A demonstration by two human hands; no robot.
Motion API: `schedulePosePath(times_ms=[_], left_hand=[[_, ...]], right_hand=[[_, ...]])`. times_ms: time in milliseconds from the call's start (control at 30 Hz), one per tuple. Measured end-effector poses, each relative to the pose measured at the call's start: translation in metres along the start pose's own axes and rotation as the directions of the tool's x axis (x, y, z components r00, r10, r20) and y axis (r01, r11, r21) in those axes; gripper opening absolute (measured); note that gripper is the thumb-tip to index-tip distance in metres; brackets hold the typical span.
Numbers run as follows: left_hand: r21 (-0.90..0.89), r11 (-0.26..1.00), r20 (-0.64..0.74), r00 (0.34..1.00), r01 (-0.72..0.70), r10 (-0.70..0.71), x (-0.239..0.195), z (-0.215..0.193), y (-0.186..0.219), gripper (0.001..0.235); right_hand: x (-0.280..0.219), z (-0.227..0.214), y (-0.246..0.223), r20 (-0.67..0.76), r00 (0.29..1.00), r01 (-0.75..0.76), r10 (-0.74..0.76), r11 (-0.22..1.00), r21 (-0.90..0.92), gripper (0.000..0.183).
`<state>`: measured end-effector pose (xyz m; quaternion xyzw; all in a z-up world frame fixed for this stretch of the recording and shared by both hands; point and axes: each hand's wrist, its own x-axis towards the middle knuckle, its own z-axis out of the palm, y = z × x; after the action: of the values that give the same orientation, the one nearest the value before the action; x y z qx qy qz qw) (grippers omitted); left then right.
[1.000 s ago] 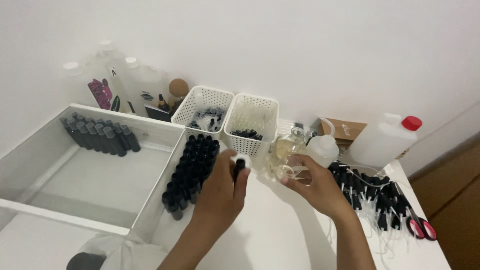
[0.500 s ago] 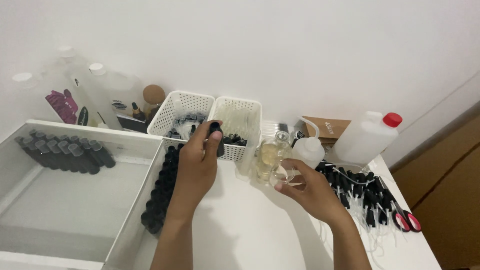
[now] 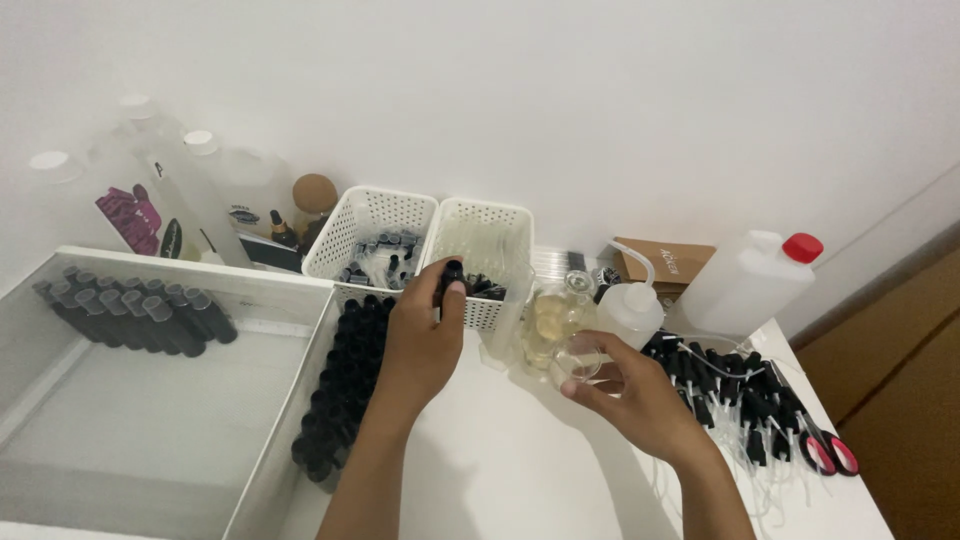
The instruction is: Assembling perfume bottles by attaching spray nozzles and caps
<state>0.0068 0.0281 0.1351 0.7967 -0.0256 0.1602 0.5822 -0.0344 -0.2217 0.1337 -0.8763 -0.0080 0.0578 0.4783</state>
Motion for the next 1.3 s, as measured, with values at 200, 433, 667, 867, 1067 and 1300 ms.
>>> schedulePosePath(times_ms=[200, 433, 667, 867, 1067, 1300], left_hand=[[-0.058, 0.989, 0.046, 0.990, 0.138, -0.136, -0.001, 0.002, 0.010, 0.052], [-0.084, 0.995, -0.017, 0.999, 0.047, -0.048, 0.000, 0.011, -0.005, 0.038], [-0.050, 0.986, 0.097, 0.984, 0.157, -0.151, -0.008, 0.001, 0.020, 0.044], [-0.044, 0.991, 0.083, 0.989, 0.130, -0.126, -0.005, 0.004, 0.008, 0.047], [-0.043, 0.995, 0.068, 0.994, 0.090, -0.087, -0.005, 0.002, 0.006, 0.042], [-0.074, 0.995, 0.051, 0.997, 0.063, -0.059, -0.002, 0.002, 0.000, 0.040]], right_hand=[[0.000, 0.000, -0.004, -0.070, 0.997, -0.035, 0.033, 0.999, -0.024, 0.051], [0.002, -0.002, 0.000, -0.089, 0.996, -0.019, 0.016, 0.999, -0.039, 0.055], [-0.003, -0.001, -0.005, -0.045, 0.998, 0.048, -0.049, 0.998, -0.027, 0.051], [-0.002, 0.001, -0.004, -0.010, 1.000, -0.008, 0.008, 1.000, -0.017, 0.055], [-0.001, 0.004, -0.002, -0.024, 0.999, 0.045, -0.045, 0.999, 0.008, 0.051], [0.001, 0.008, 0.002, -0.042, 0.995, 0.086, -0.086, 0.996, 0.001, 0.050]])
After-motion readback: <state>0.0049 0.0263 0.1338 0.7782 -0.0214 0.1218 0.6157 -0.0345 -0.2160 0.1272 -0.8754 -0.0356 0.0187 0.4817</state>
